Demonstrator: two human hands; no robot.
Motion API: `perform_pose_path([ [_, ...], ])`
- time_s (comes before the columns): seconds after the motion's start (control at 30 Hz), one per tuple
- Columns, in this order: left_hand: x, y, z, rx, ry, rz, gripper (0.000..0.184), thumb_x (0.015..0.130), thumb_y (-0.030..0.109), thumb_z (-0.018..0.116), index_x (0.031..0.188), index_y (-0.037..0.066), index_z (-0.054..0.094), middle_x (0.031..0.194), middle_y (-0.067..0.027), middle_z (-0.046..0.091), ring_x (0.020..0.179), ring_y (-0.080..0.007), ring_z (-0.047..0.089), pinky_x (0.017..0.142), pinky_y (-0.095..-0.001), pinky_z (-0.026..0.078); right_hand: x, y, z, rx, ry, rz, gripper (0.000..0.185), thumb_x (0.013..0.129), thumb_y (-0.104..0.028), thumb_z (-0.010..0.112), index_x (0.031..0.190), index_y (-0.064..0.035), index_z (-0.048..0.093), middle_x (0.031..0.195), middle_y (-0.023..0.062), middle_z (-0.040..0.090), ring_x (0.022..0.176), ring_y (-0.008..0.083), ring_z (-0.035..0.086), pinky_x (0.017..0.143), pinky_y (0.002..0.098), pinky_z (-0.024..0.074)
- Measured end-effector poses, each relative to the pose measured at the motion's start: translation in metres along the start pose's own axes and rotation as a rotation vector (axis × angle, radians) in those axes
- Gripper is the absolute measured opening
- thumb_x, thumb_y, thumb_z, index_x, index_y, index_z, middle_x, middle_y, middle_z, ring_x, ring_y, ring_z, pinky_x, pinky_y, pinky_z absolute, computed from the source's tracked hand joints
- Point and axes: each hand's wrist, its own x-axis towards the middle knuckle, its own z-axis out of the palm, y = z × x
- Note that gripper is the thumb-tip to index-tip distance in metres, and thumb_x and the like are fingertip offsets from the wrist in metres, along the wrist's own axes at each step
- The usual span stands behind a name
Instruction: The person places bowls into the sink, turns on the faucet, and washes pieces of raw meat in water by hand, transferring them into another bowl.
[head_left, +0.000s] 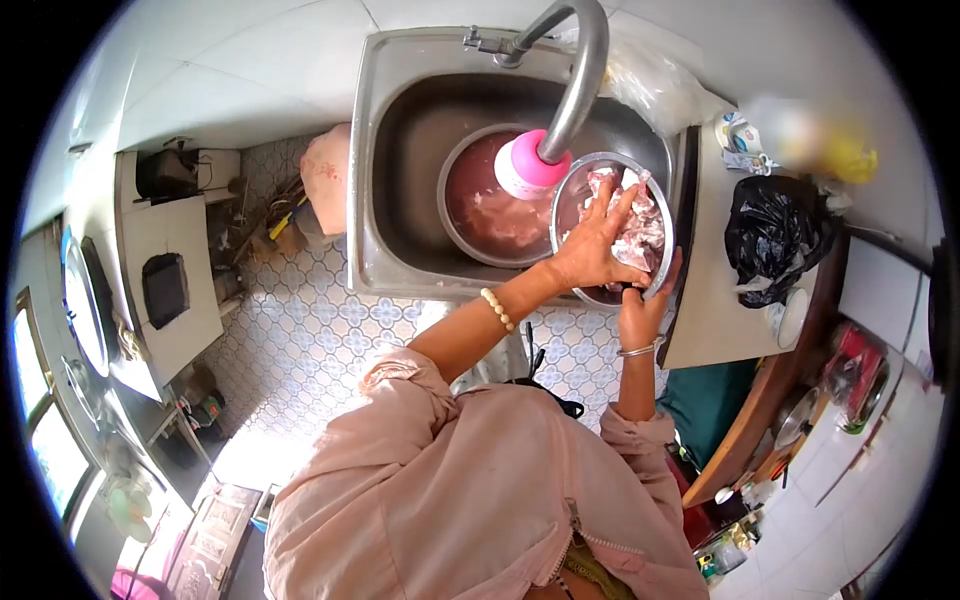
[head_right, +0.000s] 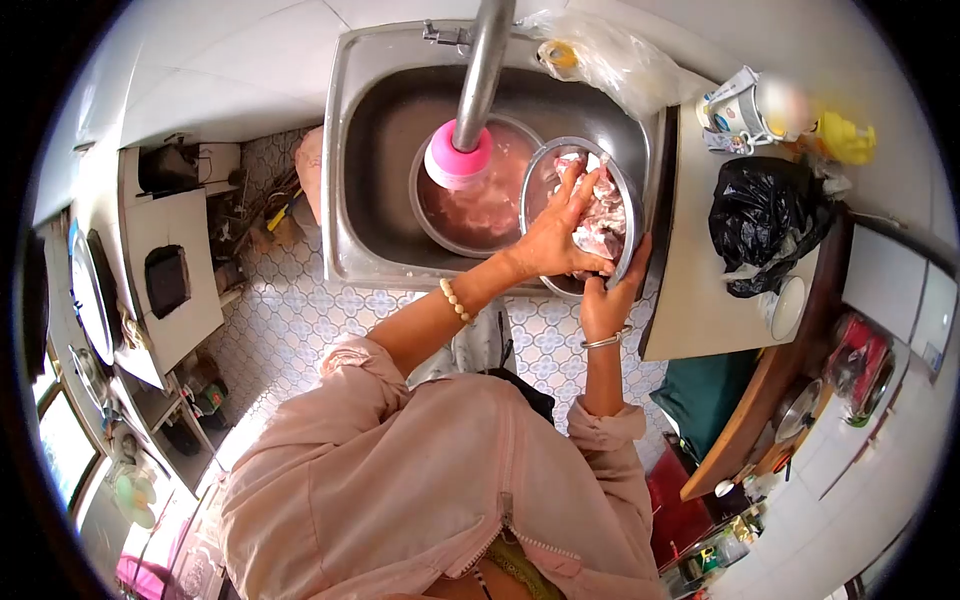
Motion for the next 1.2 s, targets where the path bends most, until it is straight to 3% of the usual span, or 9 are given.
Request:
perform_pose_path([
  [0.03, 0.000, -0.001, -0.001, 0.007, 0.015, 0.039, 0.124, 0.047, 0.052, 0.079, 0.139, 0.007, 0.010, 0.139, -0.0332, 0.005, 0.129, -0.0474, 0.006, 0.103, -0.0491, 0.021, 0.001, -0.003, 0.000, -0.119, 0.014, -0.070, 0.074, 0.064, 0.009, 0.041, 0.135, 0.0031, 0.020, 0.132, 0.0182, 0.032, 0.120, 0.0275, 0.036, 0.102, 0.0356, 0.0262],
  [0.33, -0.002, -0.003, 0.000, -0.140, 0.141, 0.153, 0.124, 0.050, 0.052, 0.078, 0.139, 0.004, 0.006, 0.141, -0.0297, -0.002, 0.132, -0.0429, -0.001, 0.106, -0.0481, 0.015, 0.000, -0.051, -0.002, -0.346, -0.011, -0.178, 0.076, 0.063, 0.009, 0.045, 0.134, 0.0045, 0.019, 0.133, 0.0256, 0.030, 0.124, 0.0365, 0.030, 0.104, 0.0387, 0.0200],
  [0.47, -0.003, -0.004, 0.001, -0.144, 0.170, 0.184, 0.124, 0.052, 0.049, 0.079, 0.139, 0.004, 0.004, 0.141, -0.0296, -0.004, 0.131, -0.0429, -0.003, 0.106, -0.0479, 0.012, -0.002, -0.051, -0.005, -0.341, -0.028, -0.197, 0.076, 0.064, 0.008, 0.045, 0.135, 0.0040, 0.019, 0.132, 0.0258, 0.030, 0.124, 0.0373, 0.030, 0.104, 0.0394, 0.0207],
  [0.53, -0.003, -0.004, 0.000, -0.146, 0.170, 0.188, 0.123, 0.052, 0.048, 0.079, 0.139, 0.004, 0.004, 0.141, -0.0297, -0.004, 0.131, -0.0430, -0.003, 0.106, -0.0479, 0.011, -0.003, -0.053, -0.004, -0.323, -0.035, -0.179, 0.076, 0.062, 0.008, 0.043, 0.134, 0.0057, 0.018, 0.133, 0.0278, 0.027, 0.125, 0.0418, 0.025, 0.105, 0.0439, 0.0161],
  [1.2, -0.006, 0.003, -0.004, -0.164, 0.136, 0.166, 0.119, 0.055, 0.048, 0.076, 0.138, 0.000, 0.005, 0.141, -0.0310, -0.002, 0.131, -0.0437, -0.002, 0.106, -0.0461, 0.010, -0.008, -0.064, -0.003, -0.346, -0.017, -0.195, 0.077, 0.061, 0.007, 0.041, 0.134, 0.0049, 0.018, 0.132, 0.0294, 0.026, 0.124, 0.0441, 0.024, 0.104, 0.0446, 0.0171],
])
